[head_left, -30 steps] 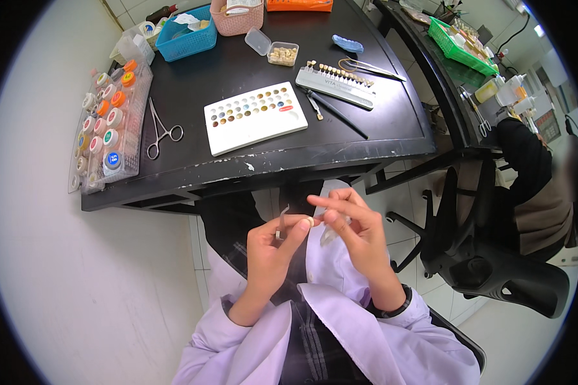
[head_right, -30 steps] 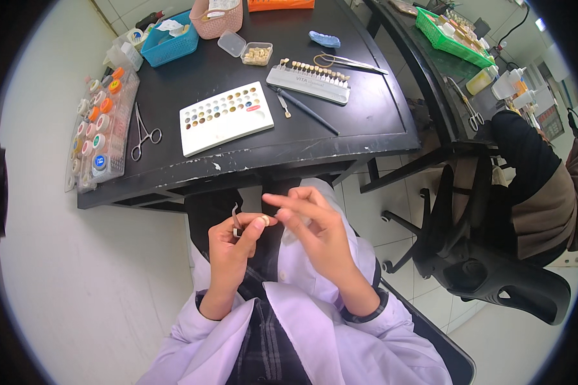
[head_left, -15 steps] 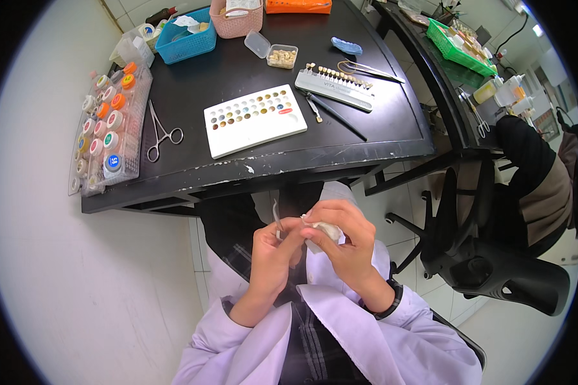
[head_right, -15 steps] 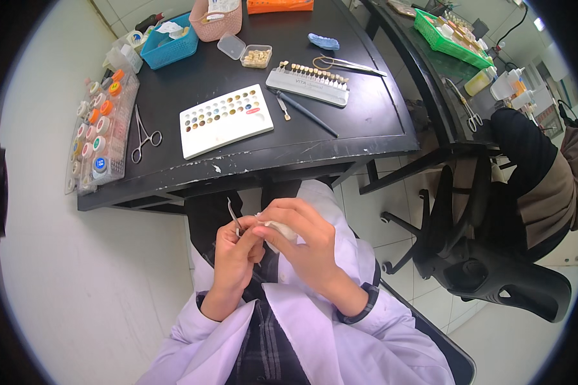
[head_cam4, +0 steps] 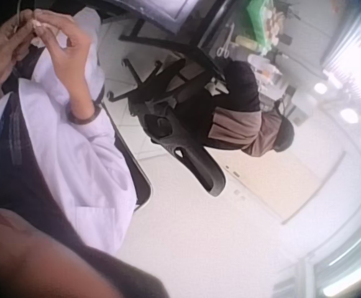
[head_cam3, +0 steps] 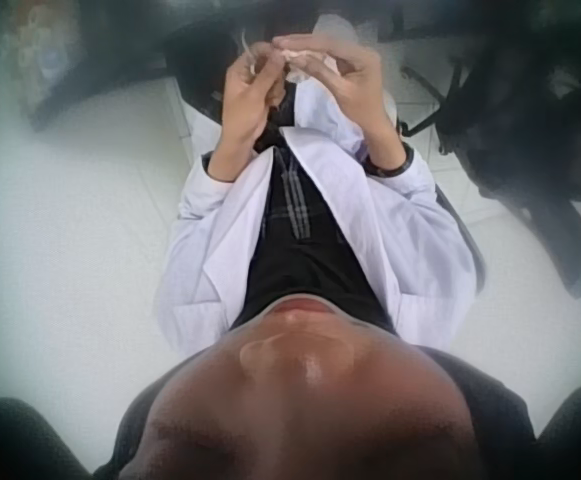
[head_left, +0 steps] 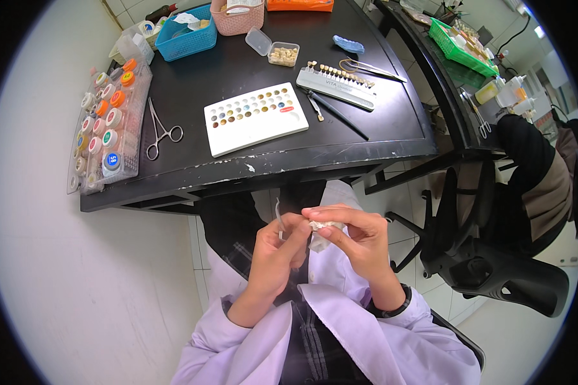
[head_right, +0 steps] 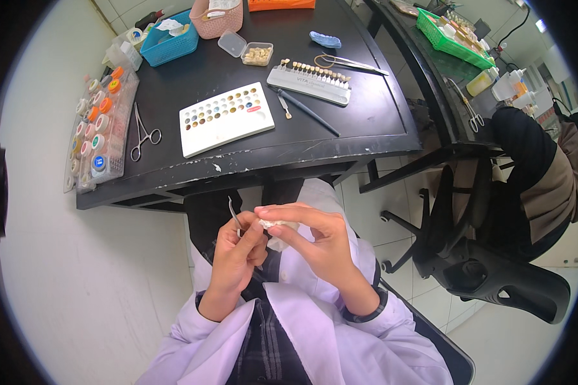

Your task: The person paints a small dental crown held by tweezers using a fine brush and a watercolor palette. They repeatedly dip the brush into different colors and apply them to the crown, occasionally wiping the crown with a tissue. The person also compares the crown to a shade guide and handles other crowns in a container.

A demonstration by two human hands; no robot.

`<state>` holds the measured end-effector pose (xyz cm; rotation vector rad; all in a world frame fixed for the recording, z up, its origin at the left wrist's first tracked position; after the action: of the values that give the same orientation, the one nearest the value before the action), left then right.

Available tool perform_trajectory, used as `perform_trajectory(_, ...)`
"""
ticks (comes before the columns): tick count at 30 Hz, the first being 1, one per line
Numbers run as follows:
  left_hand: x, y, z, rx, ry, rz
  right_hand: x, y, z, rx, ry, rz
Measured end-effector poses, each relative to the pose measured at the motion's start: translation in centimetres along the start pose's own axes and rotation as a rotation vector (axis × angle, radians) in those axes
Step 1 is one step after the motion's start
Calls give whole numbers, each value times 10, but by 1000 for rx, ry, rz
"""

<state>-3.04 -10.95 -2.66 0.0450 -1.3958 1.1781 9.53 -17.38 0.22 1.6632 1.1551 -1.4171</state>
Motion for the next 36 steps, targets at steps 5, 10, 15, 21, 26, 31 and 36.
perform_trajectory(5,2,-3,1,64,-53,-121,-3,1,1,-46,101,241)
perform_trajectory(10,-2,-5,4,65,-59,-49,-5,-8,6,72,136,328)
perform_trajectory(15,2,-9,5,58,-37,-101,11,-5,7,122,-231,-302)
perform_trajectory(21,1,-8,5,76,-54,-192,17,-4,9,113,-287,-418)
perform_trajectory(26,8,-10,5,88,-71,-240,23,-2,12,37,-302,-261)
perform_trajectory(31,2,-6,6,8,-12,-124,17,-1,10,-16,-279,-153)
perform_trajectory(36,2,-7,3,-58,8,-106,1,15,-9,-28,-255,-127)
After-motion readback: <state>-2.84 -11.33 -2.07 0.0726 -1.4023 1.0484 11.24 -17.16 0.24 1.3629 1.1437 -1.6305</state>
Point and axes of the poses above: each hand's wrist, its own z-axis away from the middle knuckle, its own y-axis out of the back of the hand, x = y × z, the point moved 2 cm from there along -z, towards the middle knuckle, and after that the axes turned 1 degree about x, right-handed, at the moved point
